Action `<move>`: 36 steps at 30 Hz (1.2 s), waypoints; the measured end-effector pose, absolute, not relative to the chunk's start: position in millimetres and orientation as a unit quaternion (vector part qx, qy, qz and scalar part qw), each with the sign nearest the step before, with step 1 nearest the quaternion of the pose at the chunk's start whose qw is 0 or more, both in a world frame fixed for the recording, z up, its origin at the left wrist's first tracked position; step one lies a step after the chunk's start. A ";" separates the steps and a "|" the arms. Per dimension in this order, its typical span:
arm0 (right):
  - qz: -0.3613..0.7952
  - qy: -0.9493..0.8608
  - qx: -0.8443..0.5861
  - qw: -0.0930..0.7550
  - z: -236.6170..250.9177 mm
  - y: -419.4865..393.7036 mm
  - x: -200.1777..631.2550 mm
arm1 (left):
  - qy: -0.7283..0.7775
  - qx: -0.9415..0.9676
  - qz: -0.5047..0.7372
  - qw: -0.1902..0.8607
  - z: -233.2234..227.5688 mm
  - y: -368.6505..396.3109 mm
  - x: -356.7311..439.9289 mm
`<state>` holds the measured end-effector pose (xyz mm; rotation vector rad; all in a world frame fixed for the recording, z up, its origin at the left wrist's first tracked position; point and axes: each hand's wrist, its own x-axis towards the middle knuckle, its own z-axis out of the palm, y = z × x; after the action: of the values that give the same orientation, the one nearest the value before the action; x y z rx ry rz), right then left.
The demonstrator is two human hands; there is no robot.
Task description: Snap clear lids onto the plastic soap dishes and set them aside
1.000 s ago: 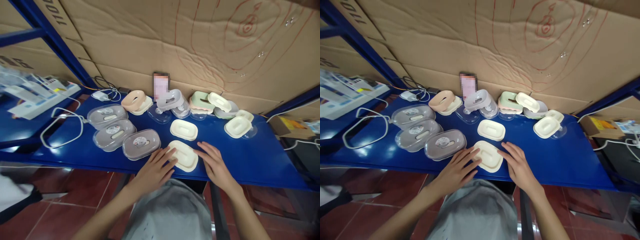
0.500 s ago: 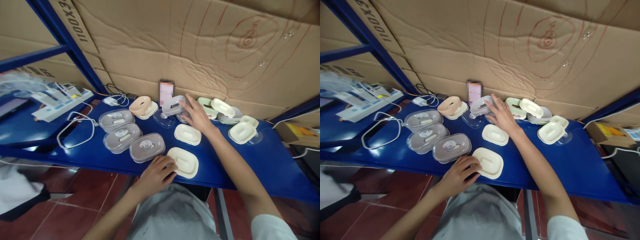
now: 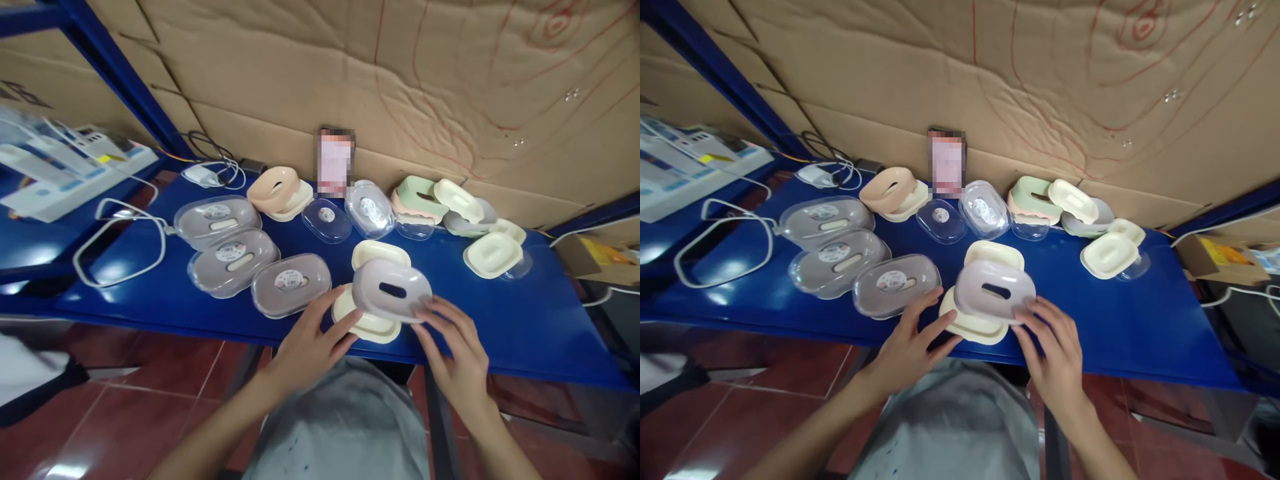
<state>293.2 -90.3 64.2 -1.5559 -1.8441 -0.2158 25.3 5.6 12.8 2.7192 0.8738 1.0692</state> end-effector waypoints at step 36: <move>-0.141 -0.732 -0.628 0.224 59.6 102.2 281.6 | 0.257 0.884 0.329 0.210 12.1 10.9 22.4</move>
<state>281.6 102.2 59.6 -1.7332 -2.0192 -0.3879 22.4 10.9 12.1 2.4575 0.7156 0.9156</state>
